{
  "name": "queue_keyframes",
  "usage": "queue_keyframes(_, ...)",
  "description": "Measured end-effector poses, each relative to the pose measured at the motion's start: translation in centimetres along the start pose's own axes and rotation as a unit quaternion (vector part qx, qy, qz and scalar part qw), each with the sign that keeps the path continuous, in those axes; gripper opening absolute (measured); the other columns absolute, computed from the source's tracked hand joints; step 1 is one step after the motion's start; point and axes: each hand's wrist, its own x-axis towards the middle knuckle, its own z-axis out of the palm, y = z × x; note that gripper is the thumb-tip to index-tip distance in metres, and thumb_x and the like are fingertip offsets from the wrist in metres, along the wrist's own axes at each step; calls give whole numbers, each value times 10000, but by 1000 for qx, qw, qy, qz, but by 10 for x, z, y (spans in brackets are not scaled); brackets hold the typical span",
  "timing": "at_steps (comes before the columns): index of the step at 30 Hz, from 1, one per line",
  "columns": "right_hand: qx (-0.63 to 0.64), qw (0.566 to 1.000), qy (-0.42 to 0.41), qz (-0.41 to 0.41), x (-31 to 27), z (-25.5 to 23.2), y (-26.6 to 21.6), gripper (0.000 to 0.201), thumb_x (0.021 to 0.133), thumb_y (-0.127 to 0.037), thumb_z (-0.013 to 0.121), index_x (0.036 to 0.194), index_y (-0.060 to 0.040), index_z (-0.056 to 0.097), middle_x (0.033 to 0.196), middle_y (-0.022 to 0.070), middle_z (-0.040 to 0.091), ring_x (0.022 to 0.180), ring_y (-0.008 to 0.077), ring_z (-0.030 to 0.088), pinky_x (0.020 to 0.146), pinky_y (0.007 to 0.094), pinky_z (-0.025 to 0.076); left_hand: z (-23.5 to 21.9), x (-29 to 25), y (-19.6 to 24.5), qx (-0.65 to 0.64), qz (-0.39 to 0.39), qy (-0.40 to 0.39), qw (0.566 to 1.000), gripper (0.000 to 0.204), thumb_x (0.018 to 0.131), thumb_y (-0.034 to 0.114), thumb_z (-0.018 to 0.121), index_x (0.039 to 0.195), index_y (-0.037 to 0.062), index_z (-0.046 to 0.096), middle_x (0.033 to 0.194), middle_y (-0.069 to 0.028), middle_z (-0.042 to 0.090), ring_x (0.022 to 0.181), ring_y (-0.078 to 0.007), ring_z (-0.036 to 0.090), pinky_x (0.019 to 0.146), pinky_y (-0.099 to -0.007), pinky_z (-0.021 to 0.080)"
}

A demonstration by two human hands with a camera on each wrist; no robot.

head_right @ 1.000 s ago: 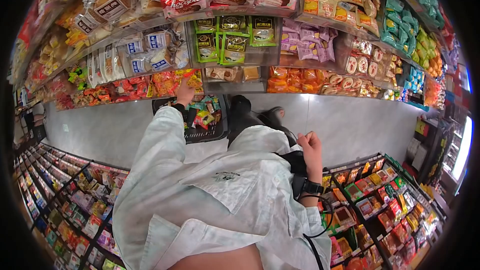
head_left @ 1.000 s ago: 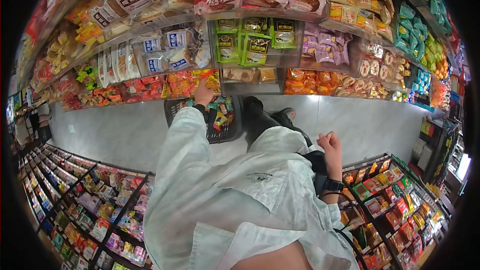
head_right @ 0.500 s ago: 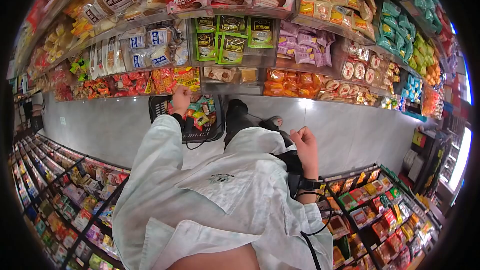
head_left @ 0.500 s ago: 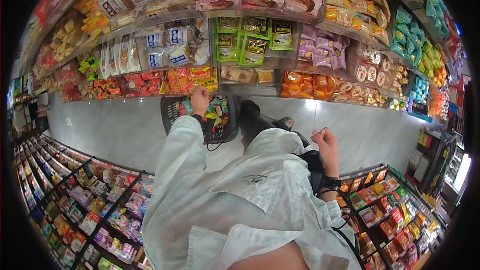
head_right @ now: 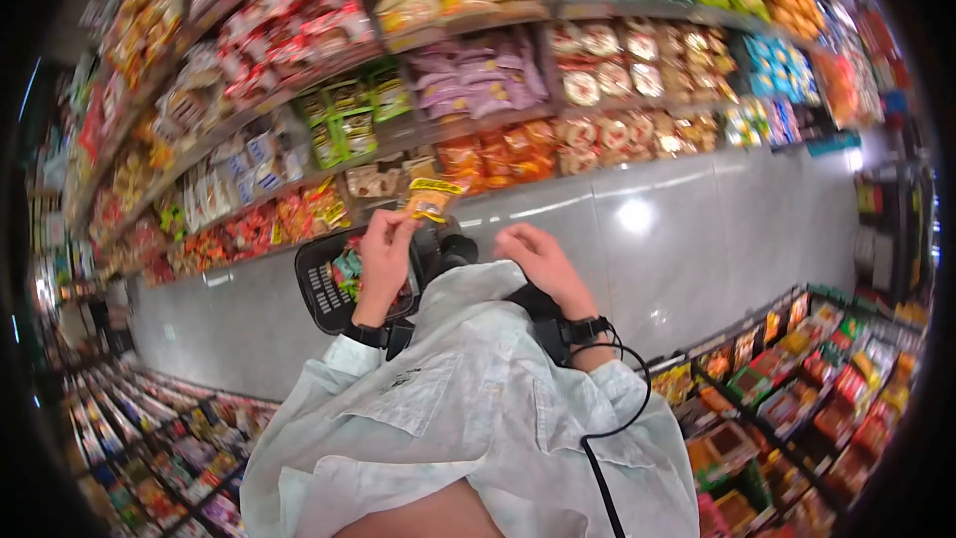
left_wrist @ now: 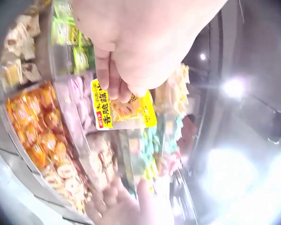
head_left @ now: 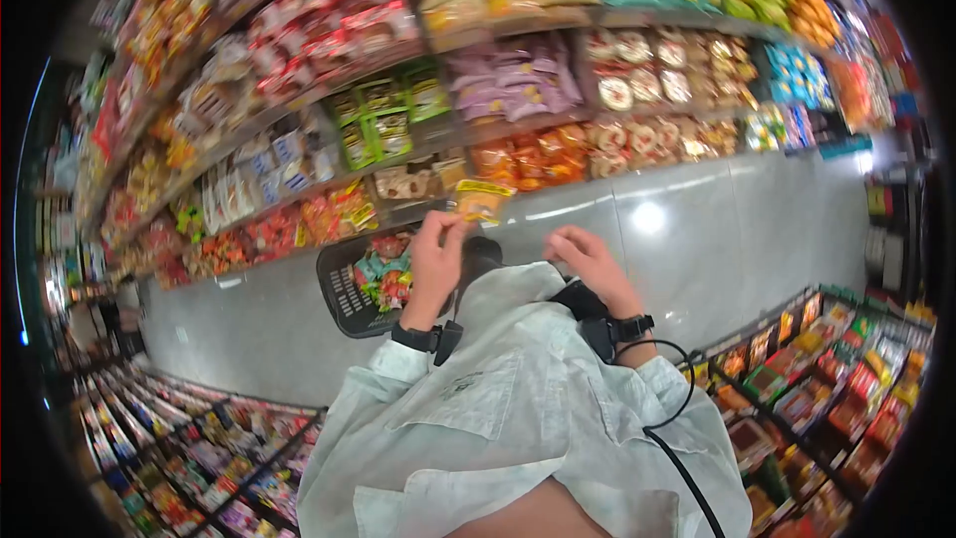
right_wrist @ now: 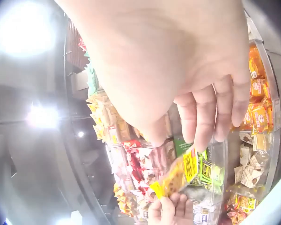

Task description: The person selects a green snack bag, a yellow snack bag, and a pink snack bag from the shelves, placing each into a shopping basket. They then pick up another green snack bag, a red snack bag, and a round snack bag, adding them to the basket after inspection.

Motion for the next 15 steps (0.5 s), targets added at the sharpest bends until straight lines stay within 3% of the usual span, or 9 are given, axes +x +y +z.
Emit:
queue_keyframes(2,113,993,-38,-18,-18,-15,12,270,1047,-199,635,1251,-23,638,1148,44,708,1048,133,668,942,303,526,43,-15,39,116,101,-89,984,64,979,42,659,1029,4,673,938,-138,716,823,-223,695,743,-339,538)
queue_keyframes(3,169,983,-56,-34,-25,-25,16,327,1051,-198,628,1319,-12,626,1200,54,703,1088,143,671,988,303,525,62,-23,42,107,116,-139,978,106,939,42,698,1042,16,699,926,-147,698,806,-282,686,730,-355,532)
queue_keyframes(4,177,982,-39,-49,-35,-33,19,342,1051,-184,623,1341,-4,606,1235,58,692,1115,151,666,1007,316,521,82,-29,49,100,148,-181,967,128,926,51,709,1048,13,703,923,-148,692,812,-299,682,732,-365,532)
queue_keyframes(6,198,977,-6,-74,-58,-46,29,377,1050,-157,614,1384,11,565,1304,67,669,1169,167,656,1044,342,513,116,-41,71,51,137,-226,963,110,917,58,715,1016,13,700,921,-149,683,824,-312,676,732,-373,527)
queue_keyframes(7,231,966,7,-118,-64,-54,41,405,1035,-124,633,1405,14,545,1328,83,661,1203,181,643,1068,358,502,127,-42,72,66,141,-266,951,104,924,63,716,1009,6,692,914,-142,684,817,-296,675,736,-365,526)
queue_keyframes(9,237,962,53,-127,-85,-69,54,409,1021,-96,646,1400,20,549,1328,87,663,1202,181,644,1072,356,500,147,-38,74,94,149,-338,924,104,939,73,716,995,-6,678,900,-127,686,805,-264,674,744,-348,524)
queue_keyframes(15,272,936,149,-170,-125,-102,75,424,990,-63,677,1388,28,565,1318,80,671,1192,168,642,1064,343,495,217,-43,102,88,174,-430,882,143,940,99,719,954,-21,643,874,-107,679,801,-213,672,739,-331,526)
